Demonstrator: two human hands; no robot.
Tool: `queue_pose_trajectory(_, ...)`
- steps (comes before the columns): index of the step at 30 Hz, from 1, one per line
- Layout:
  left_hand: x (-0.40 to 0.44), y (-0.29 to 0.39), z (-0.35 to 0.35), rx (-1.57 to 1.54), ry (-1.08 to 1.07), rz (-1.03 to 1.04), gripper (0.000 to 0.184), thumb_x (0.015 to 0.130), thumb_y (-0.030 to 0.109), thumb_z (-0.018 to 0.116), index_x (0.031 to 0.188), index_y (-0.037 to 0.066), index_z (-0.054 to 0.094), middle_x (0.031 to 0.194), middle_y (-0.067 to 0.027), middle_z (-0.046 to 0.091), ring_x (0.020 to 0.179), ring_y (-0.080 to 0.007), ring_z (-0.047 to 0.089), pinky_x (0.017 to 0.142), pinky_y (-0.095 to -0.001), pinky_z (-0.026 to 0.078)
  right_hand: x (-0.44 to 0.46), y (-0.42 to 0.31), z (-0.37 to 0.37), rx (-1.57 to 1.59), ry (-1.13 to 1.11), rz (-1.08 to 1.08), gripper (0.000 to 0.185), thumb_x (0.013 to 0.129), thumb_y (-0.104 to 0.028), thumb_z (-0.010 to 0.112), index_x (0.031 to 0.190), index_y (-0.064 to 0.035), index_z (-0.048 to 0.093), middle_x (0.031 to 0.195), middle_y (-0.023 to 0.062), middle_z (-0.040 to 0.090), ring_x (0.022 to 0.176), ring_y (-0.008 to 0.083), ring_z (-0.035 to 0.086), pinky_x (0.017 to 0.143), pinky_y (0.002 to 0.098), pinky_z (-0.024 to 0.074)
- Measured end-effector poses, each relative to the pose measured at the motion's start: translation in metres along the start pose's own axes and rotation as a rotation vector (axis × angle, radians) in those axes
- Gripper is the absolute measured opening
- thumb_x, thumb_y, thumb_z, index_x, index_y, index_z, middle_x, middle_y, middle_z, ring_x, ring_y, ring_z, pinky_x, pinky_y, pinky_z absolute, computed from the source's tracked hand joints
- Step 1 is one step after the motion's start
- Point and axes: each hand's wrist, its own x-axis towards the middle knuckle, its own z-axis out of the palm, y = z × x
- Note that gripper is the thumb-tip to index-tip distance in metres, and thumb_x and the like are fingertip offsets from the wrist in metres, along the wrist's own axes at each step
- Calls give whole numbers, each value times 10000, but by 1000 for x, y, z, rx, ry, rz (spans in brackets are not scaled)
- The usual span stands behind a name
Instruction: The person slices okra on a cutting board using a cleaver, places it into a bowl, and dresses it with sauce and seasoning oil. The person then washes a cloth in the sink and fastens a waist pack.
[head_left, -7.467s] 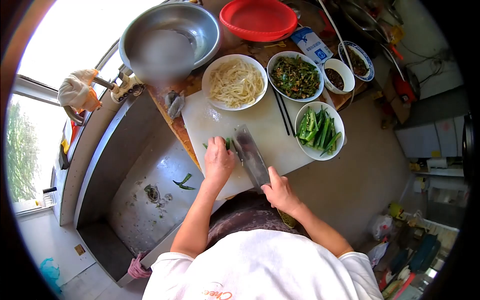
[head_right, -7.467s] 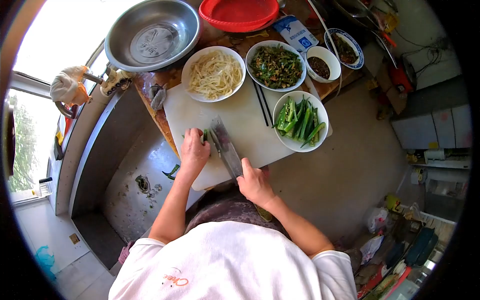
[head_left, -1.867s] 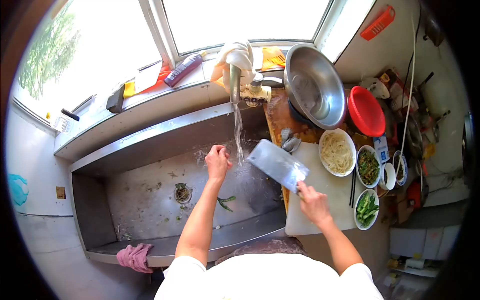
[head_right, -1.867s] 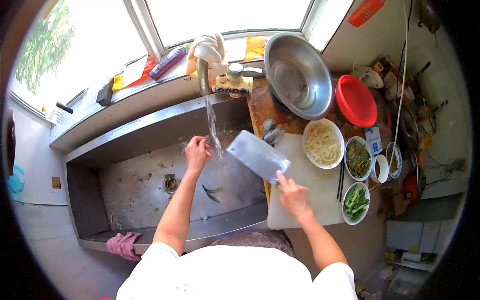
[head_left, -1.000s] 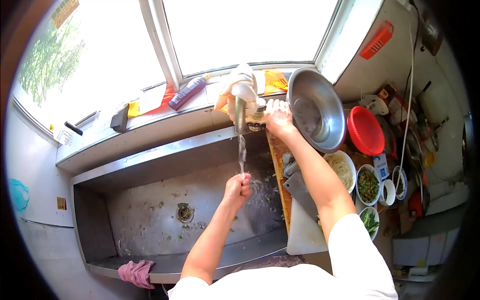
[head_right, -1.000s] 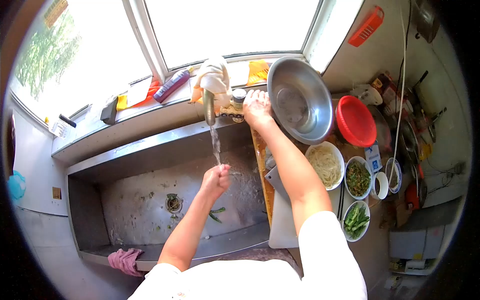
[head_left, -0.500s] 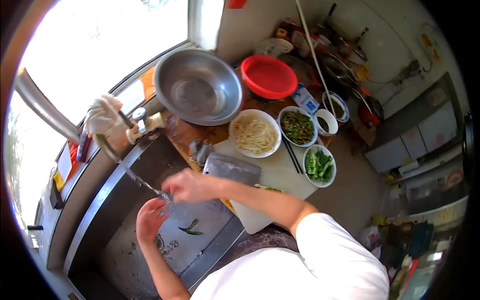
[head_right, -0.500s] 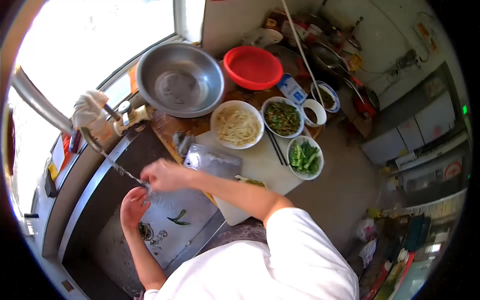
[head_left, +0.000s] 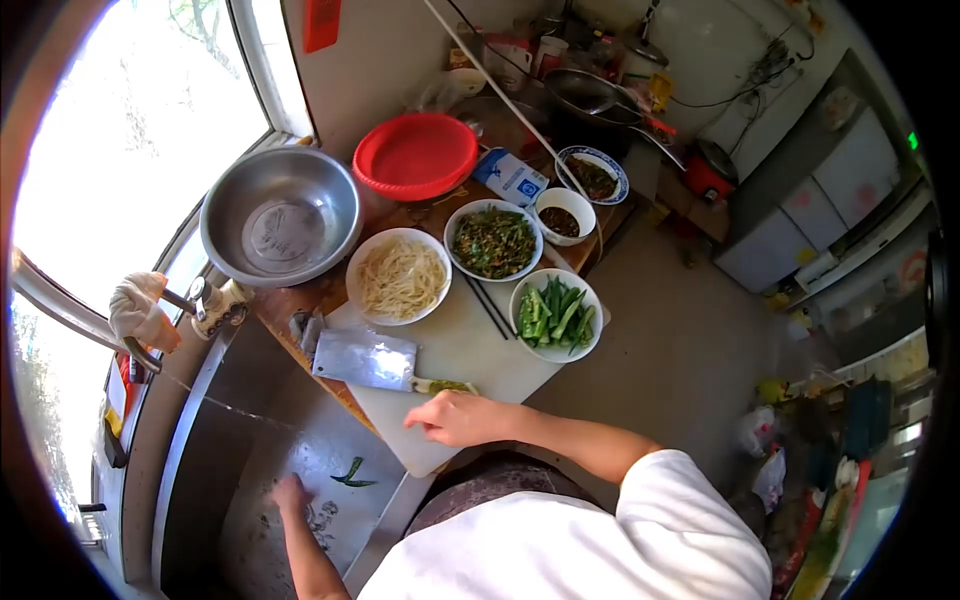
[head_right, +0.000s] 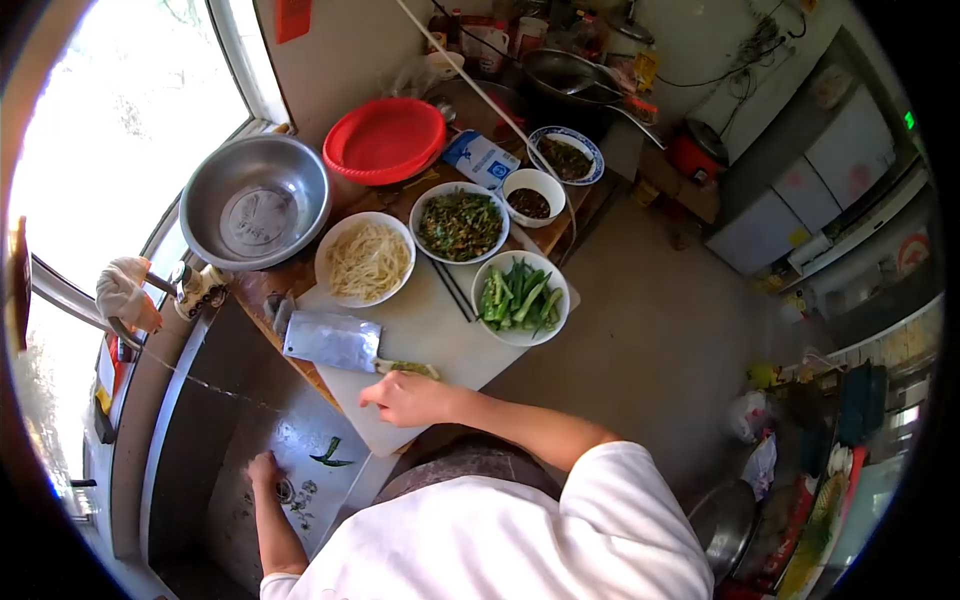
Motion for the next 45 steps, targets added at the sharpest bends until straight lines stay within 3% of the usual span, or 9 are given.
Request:
queue_pose_trajectory(7,-95,175,-56,-847,-70,-187,179,883,110,625,767,-5,555,673,-60,573,632,-199,666,536,-300,556,-129,57,-130,565,388,387,157,809,14,608,953,17,671,739,81,665,531,115,621,497,241,516)
queue_pose_trajectory(8,-117,206,-58,-828,-39,-318,188,873,154,635,755,25,564,671,-87,596,592,-247,638,579,-373,560,-141,86,-143,583,508,431,117,814,0,591,910,5,658,704,63,646,491,104,593,428,234,472)
queue_pose_trajectory(11,-124,161,-27,843,573,609,175,846,205,641,766,56,597,747,-109,640,645,-312,629,716,-458,529,-162,159,-186,710,877,514,107,825,-13,600,929,12,610,674,85,625,463,112,569,384,234,440)
queue_pose_trajectory(15,-165,277,-42,250,448,-201,142,779,224,683,778,92,629,837,-104,658,885,-295,618,843,-433,440,-155,199,-218,421,1033,495,115,857,-16,587,968,12,592,720,63,624,543,113,603,449,242,493)
queue_pose_trajectory(19,-188,348,-37,238,591,320,73,796,102,646,843,47,654,791,-136,652,739,-319,604,734,-412,484,-107,146,-186,-244,744,-20,88,791,-57,658,876,-34,662,794,117,661,676,240,657,624,367,518)
queue_pose_trajectory(21,-177,394,-4,-248,349,251,85,819,62,613,878,29,667,781,-140,653,702,-267,620,662,-374,492,-83,135,-159,-542,530,-194,85,767,-52,565,812,-53,637,766,103,640,752,257,630,745,391,451)
queue_pose_trajectory(30,-130,577,130,270,165,448,358,787,298,696,960,22,549,896,-151,663,824,-344,680,694,-434,550,-116,97,-118,-378,435,-136,45,755,-49,598,788,-48,628,753,100,624,750,283,610,691,395,451)
queue_pose_trajectory(41,-131,548,100,371,-181,310,255,783,192,579,907,10,707,994,-223,683,982,-367,659,831,-429,533,-157,89,-100,-292,481,6,126,742,11,642,866,14,660,846,127,657,814,293,634,734,368,520)
queue_pose_trajectory(45,-131,507,67,-266,-633,65,172,788,138,597,790,-29,635,722,-129,646,647,-219,651,578,-314,536,-142,79,-101,-361,507,-88,237,740,35,633,973,2,666,902,136,645,833,300,635,747,378,523)
